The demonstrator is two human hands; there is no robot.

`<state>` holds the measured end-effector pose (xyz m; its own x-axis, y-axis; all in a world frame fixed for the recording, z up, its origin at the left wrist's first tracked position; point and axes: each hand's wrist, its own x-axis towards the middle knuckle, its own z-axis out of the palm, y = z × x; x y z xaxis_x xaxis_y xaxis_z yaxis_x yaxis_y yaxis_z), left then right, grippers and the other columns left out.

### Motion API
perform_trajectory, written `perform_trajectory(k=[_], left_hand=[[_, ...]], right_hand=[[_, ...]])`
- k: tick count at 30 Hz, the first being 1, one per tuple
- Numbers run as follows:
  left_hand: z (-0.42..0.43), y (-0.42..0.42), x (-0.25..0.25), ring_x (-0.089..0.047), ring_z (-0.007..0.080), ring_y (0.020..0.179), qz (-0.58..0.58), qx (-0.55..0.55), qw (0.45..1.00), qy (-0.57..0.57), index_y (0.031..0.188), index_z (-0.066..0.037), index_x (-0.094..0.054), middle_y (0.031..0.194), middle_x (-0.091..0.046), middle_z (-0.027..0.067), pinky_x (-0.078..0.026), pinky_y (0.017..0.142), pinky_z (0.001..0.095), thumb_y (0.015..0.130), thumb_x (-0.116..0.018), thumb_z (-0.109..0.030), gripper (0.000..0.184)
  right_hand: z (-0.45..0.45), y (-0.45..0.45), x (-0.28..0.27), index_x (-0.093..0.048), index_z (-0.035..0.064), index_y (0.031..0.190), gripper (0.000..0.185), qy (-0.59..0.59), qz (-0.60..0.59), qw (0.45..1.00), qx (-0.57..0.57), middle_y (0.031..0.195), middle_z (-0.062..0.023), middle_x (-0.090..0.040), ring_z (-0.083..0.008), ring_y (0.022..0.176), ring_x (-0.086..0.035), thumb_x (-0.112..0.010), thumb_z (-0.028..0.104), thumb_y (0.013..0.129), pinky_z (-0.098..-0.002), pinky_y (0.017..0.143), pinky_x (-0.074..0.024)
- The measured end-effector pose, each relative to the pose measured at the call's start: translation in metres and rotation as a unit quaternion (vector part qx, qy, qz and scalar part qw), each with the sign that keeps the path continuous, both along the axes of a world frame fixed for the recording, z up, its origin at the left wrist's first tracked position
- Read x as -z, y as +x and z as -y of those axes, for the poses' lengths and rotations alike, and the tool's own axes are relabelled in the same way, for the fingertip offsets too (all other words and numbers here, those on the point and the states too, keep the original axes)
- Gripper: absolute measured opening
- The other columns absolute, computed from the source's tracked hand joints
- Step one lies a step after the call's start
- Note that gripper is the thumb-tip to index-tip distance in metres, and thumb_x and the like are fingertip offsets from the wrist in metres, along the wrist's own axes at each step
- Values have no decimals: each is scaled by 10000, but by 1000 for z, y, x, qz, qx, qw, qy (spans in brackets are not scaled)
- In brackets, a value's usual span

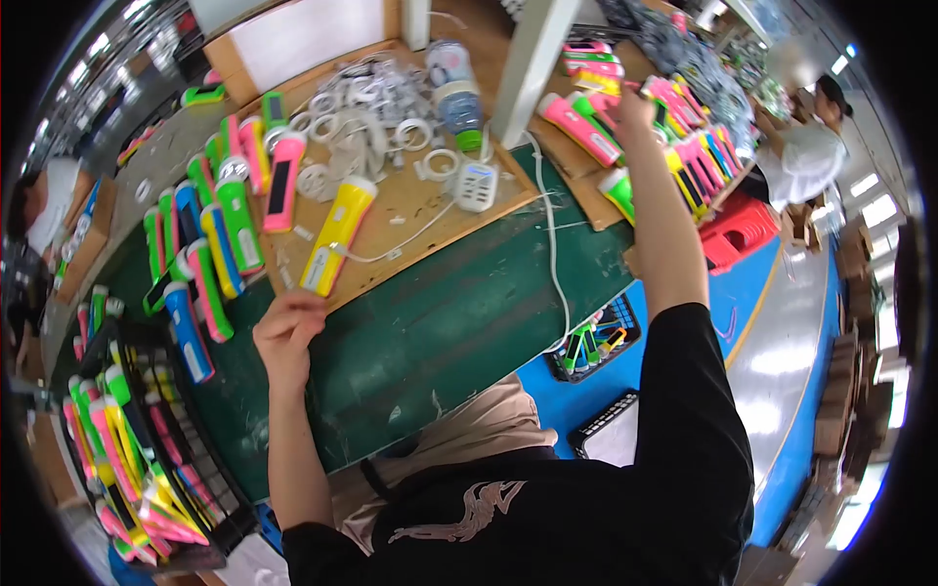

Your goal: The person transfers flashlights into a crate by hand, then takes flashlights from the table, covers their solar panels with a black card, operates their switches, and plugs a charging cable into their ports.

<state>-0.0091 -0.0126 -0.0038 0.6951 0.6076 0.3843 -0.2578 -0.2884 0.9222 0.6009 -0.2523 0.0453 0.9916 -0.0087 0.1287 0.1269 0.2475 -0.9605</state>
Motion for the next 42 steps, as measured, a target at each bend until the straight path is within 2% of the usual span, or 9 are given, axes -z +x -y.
perform_trajectory(k=[6, 12, 14, 19, 21, 25, 30, 34, 42], left_hand=[[-15, 7, -2, -578, 310, 950, -126, -300, 892, 314, 1051, -33, -641, 989, -611, 140, -466, 823, 364, 848, -737, -138, 248], [-5, 16, 0, -484, 318, 1165, -222, -318, 857, 340, 1186, -82, -642, 1205, -567, 119, -355, 1013, 425, 849, -744, -260, 395], [2, 22, 0, -470, 308, 1163, -243, -253, 848, 397, 1216, -86, -641, 1216, -554, 106, -331, 1006, 443, 815, -769, -346, 494], [-5, 18, -1, -564, 253, 1017, -205, -274, 879, 332, 1187, -63, -654, 1083, -607, 88, -420, 901, 391, 811, -791, -293, 462], [-8, 9, -10, -603, 187, 850, -153, -247, 955, 57, 1189, -44, -619, 1006, -613, 82, -485, 754, 328, 808, -807, -209, 455], [-11, 8, -8, -596, 136, 781, -44, -279, 956, 83, 1137, -39, -568, 988, -599, 62, -504, 689, 276, 749, -852, -176, 501], [-4, -1, -18, -602, 373, 1047, -119, -284, 913, 269, 1274, -9, -492, 1120, -605, 193, -492, 905, 407, 685, -798, -159, 681], [6, -14, -48, -633, 434, 1030, -105, -225, 966, -77, 1317, 46, -421, 1085, -645, 267, -514, 875, 458, 760, -761, -191, 695], [75, -164, -123, -689, 320, 999, -246, -390, 872, 167, 1206, -30, -603, 1067, -683, 178, -549, 845, 385, 718, -731, -88, 509]], right_hand=[[-14, -44, -22, -622, 93, 1057, 153, 39, 4, 997, -61, 966, -49, -619, -171, 756, -626, -631, 162, 922, -327, 645, -492], [-62, -282, -15, -603, 12, 1008, 104, -103, 394, 905, -121, 966, -49, -607, -82, 764, -546, -581, 19, 906, -231, 653, -461], [-72, -345, -14, -617, 31, 1001, 131, -221, 297, 885, -282, 841, -18, -620, -90, 685, -556, -626, -5, 875, -258, 627, -478], [-112, -404, 0, -640, -9, 1002, 280, -323, 396, 770, -382, 896, -127, -685, -198, 728, -666, -757, 204, 862, -337, 678, -522], [-118, -413, -5, -646, -21, 1023, 302, -322, 324, 791, -408, 922, -134, -693, -194, 743, -670, -755, 213, 865, -332, 687, -522], [-145, -419, 9, -563, -27, 1255, 478, -205, 212, 836, -463, 1091, -129, -683, -174, 847, -672, -735, 233, 893, -294, 729, -524], [-172, -453, 16, -463, -13, 1345, 475, -27, 125, 836, -534, 1347, -125, -514, -181, 1223, -530, -670, 76, 928, -299, 901, -509], [-159, -476, 13, -471, -18, 1318, 404, -26, 240, 737, -632, 1420, -166, -486, -245, 1318, -469, -608, 29, 941, -361, 1045, -433], [-140, -486, 59, -554, 25, 1129, 199, -90, 299, 761, -568, 1217, -134, -579, -193, 1168, -556, -549, -56, 946, -302, 952, -463]])
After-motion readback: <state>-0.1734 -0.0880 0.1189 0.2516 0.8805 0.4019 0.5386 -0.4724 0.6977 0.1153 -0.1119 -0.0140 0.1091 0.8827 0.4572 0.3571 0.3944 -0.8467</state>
